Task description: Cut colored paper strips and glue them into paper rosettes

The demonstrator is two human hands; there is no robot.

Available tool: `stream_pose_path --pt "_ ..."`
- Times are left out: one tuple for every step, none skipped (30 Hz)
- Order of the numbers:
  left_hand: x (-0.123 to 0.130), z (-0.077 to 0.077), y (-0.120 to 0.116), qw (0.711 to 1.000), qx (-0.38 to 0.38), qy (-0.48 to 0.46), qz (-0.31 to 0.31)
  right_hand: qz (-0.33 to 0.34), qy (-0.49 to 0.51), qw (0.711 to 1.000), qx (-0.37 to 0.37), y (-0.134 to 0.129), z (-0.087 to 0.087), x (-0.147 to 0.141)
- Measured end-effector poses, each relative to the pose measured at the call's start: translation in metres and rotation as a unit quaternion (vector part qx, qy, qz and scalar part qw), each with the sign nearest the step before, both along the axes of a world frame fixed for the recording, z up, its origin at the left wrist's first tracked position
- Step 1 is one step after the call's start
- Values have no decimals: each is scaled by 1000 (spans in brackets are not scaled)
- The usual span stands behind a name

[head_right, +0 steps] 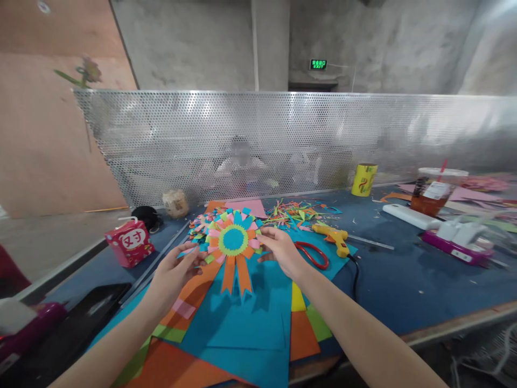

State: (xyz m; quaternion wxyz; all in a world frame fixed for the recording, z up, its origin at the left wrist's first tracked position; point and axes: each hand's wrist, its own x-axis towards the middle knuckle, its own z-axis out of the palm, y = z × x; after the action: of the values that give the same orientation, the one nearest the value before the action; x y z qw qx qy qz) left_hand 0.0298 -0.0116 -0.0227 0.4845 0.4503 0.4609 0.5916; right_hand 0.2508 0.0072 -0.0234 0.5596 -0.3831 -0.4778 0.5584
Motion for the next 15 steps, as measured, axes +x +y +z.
stream_pose_path --pt "-1 -1 1 1000 2 -3 4 -14 0 1000 3 0 1 1" --pt "-2 -1 2 1000 7 -2 12 -31 -1 999 8 0 3 2" --pt "-4 -1 3 1000 13 1 23 -51 -2 999 14 0 5 3" --pt "-5 -1 3 999 21 7 36 -70 -1 997 21 0 8 5" --pt "-6 -1 4 998 28 16 47 -95 -3 995 33 0 11 7" --pt "-6 -2 4 998 35 23 56 -126 -12 991 53 -1 14 9" --pt "-7 -2 5 997 40 32 60 -161 -27 983 81 -1 17 11" --pt "-7 -2 5 996 45 43 59 -196 -47 973 114 -2 20 14" --pt "-7 -2 5 996 52 58 52 -230 -68 960 146 -3 22 15" --pt "-6 -2 4 995 61 74 39 -257 -90 946 174 -4 23 17" --pt "-5 -2 4 993 71 91 24 -277 -107 935 193 -5 24 18" --pt "-5 -2 3 990 85 112 11 -290 -118 928 202 -6 25 19" --pt "-4 -2 2 985 99 138 -2 -300 -127 922 209 -7 25 20" --pt "-3 -2 1 979 112 170 -10 -308 -137 917 215 -7 25 20" --pt "-2 -3 -1 970 126 209 -13 -313 -145 912 223 -7 25 20"
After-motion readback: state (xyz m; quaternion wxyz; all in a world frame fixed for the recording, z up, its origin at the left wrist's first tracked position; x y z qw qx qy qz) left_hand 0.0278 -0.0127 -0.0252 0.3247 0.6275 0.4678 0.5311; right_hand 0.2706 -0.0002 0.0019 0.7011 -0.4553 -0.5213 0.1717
